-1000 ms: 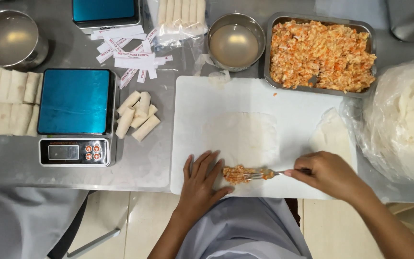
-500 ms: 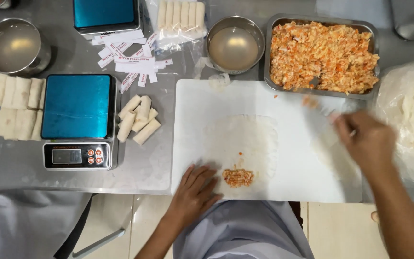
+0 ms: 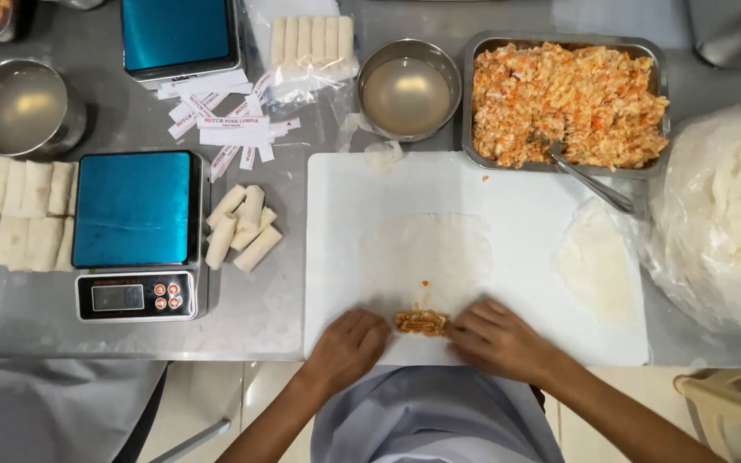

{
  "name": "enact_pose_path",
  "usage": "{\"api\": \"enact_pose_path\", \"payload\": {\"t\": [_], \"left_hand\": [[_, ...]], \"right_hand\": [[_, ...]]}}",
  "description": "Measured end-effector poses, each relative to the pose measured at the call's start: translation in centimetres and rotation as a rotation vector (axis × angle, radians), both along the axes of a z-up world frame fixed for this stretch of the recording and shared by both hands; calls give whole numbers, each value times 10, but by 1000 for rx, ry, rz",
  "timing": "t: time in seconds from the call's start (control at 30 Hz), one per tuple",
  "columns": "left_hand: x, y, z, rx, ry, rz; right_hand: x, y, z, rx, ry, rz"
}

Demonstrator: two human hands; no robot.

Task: A person is seen preparing and rolling spring rolls on a white cutting board at a stainless steel table, using a fork to add filling.

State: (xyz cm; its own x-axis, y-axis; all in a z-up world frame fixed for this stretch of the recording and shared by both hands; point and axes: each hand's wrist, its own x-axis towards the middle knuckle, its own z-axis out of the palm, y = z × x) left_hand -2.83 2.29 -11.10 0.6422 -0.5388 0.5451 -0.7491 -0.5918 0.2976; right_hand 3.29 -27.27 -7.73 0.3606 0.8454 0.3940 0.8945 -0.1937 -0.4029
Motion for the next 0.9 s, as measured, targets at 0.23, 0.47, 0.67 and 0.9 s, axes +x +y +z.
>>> {"api": "enact_pose_path", "payload": {"t": [0.23, 0.47, 0.67, 0.9], "left_hand": [[34, -22, 19, -25, -56, 345], [12, -51, 29, -60, 122, 231], [9, -33, 33, -115, 300, 120], [21, -10, 16, 65, 187, 340]], "right_hand": [[-4, 15, -25, -45, -111, -529], [-15, 48, -9, 48, 70, -345], [-24, 35, 3, 56, 141, -365], [-14, 19, 1, -64, 55, -546]]}}
